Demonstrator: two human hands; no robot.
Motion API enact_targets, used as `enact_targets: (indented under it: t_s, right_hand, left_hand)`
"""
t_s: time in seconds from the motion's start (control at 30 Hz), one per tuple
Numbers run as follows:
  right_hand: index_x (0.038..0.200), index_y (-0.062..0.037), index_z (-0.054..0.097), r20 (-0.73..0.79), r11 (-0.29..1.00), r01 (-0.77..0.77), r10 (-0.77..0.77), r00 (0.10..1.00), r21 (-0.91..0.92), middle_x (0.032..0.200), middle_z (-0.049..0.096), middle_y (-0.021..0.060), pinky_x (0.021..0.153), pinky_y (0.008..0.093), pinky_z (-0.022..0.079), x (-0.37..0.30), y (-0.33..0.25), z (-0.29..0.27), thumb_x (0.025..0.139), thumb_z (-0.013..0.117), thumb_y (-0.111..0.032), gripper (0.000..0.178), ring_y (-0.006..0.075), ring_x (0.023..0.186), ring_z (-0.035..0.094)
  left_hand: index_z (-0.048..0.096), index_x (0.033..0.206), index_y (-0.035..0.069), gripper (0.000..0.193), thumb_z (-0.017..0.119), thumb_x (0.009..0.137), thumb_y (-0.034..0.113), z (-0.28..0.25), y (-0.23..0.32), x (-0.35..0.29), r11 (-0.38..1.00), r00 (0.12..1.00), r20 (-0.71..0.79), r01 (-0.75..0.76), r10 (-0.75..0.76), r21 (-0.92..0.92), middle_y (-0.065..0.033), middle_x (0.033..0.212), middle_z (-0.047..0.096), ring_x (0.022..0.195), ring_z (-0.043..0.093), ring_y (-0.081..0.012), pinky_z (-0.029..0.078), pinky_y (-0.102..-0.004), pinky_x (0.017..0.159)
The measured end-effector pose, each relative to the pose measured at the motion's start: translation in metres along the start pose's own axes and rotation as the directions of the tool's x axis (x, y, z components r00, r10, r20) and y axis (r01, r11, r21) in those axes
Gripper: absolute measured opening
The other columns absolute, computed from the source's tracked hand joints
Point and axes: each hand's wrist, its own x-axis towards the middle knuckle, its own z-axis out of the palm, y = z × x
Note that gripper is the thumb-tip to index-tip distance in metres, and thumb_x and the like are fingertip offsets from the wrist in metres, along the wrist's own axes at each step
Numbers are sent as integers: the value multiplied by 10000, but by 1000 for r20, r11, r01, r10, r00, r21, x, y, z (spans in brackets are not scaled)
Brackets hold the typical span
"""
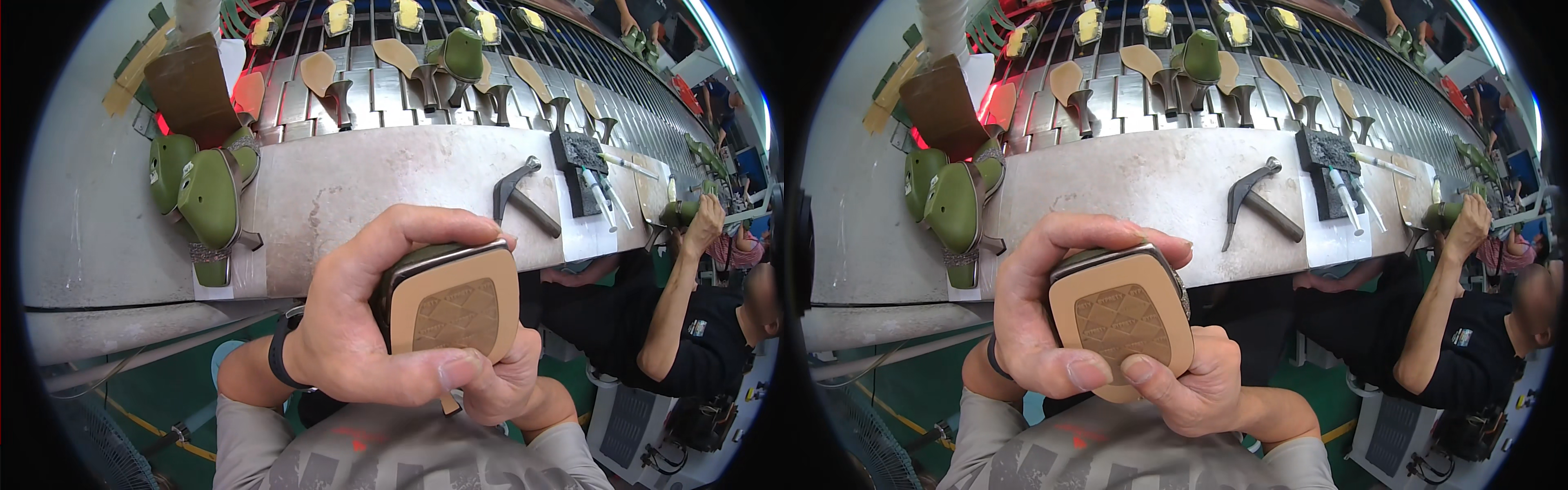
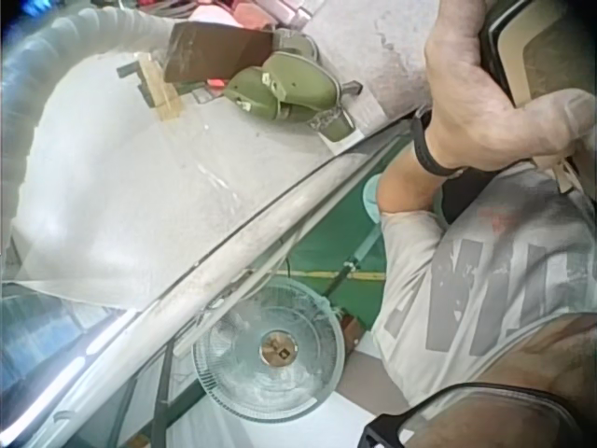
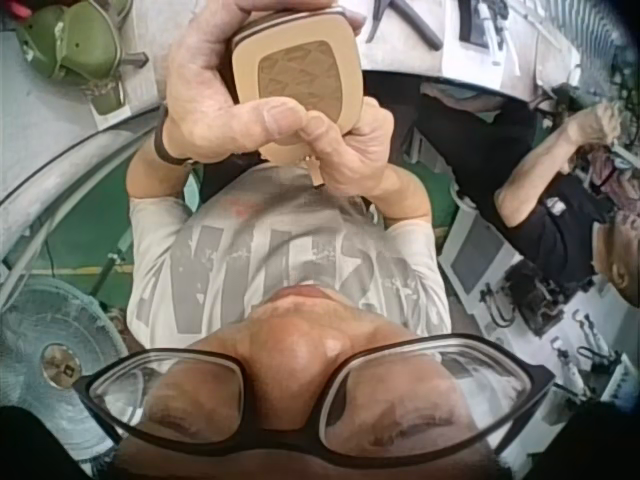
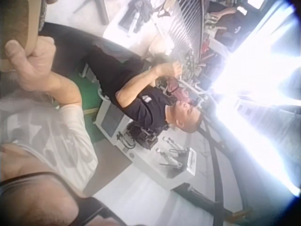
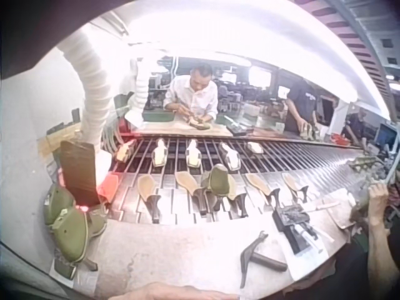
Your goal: The person applies adhesive into a high-heeled shoe using a syringe, taps the edges with a hammer, and presses a sole onto the bottom before hammering it into place.
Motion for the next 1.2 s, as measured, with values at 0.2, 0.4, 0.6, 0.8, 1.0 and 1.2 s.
enact_targets:
  t_s: [0.2, 0.4, 0.6, 0.8, 1.0, 1.2]
  right_hand:
    - [997, 60, 758, 31, 997, 78, -77, 997, -6, 900, 784, 131, 702, 291, 575, -2, 9, -2, 1024, 648, -88, 186, 167, 782, 739]
    - [1038, 67, 752, 8, 1000, 9, -9, 1000, 19, 943, 786, 132, 719, 293, 577, 0, -2, 2, 1032, 640, -86, 190, 159, 819, 738]
    - [1028, 68, 747, -29, 999, 8, -7, 1000, 46, 940, 783, 132, 703, 285, 571, -2, 1, 3, 1030, 642, -83, 184, 153, 810, 733]
    - [973, 68, 734, -4, 999, -44, 44, 999, -22, 870, 765, 109, 642, 268, 546, -5, -8, -4, 1031, 649, -105, 201, 124, 755, 700]
    - [1089, 65, 724, -39, 981, -134, 141, 989, 137, 1002, 760, 112, 742, 290, 558, 1, -15, -17, 1062, 613, -163, 255, 132, 891, 689]
    - [1180, 74, 709, -75, 992, -74, 82, 994, 106, 1069, 761, 114, 808, 292, 563, 9, -23, -19, 1072, 604, -177, 293, 130, 956, 683]
  left_hand:
    - [453, 1393, -85, 828, 862, 781, 295, -1, 3, 1, 1000, 1000, 8, 23, -23, -9, -340, 1317, 624, 1251, 646, -362, 539, -455, 1053]
    - [461, 1386, -85, 826, 875, 787, 306, 1, 3, 0, 1000, 1000, -1, 14, -14, 21, -339, 1319, 623, 1259, 642, -358, 528, -452, 1067]
    - [471, 1378, -84, 758, 836, 837, 301, 6, 6, -2, 998, 998, -37, 55, -55, -5, -324, 1330, 626, 1268, 638, -354, 523, -449, 1075]
    - [486, 1397, -81, 614, 738, 917, 209, 8, 21, 4, 966, 964, -90, 240, -249, -101, -315, 1395, 599, 1303, 617, -330, 487, -437, 1115]
    - [420, 1492, -76, 714, 738, 904, 175, 13, 9, 13, 982, 983, -15, 184, -185, -54, -264, 1485, 546, 1343, 577, -283, 466, -412, 1127]
    - [376, 1533, -68, 762, 714, 925, 243, 18, 7, 22, 980, 980, -20, 195, -197, -48, -236, 1527, 514, 1361, 557, -271, 453, -405, 1133]
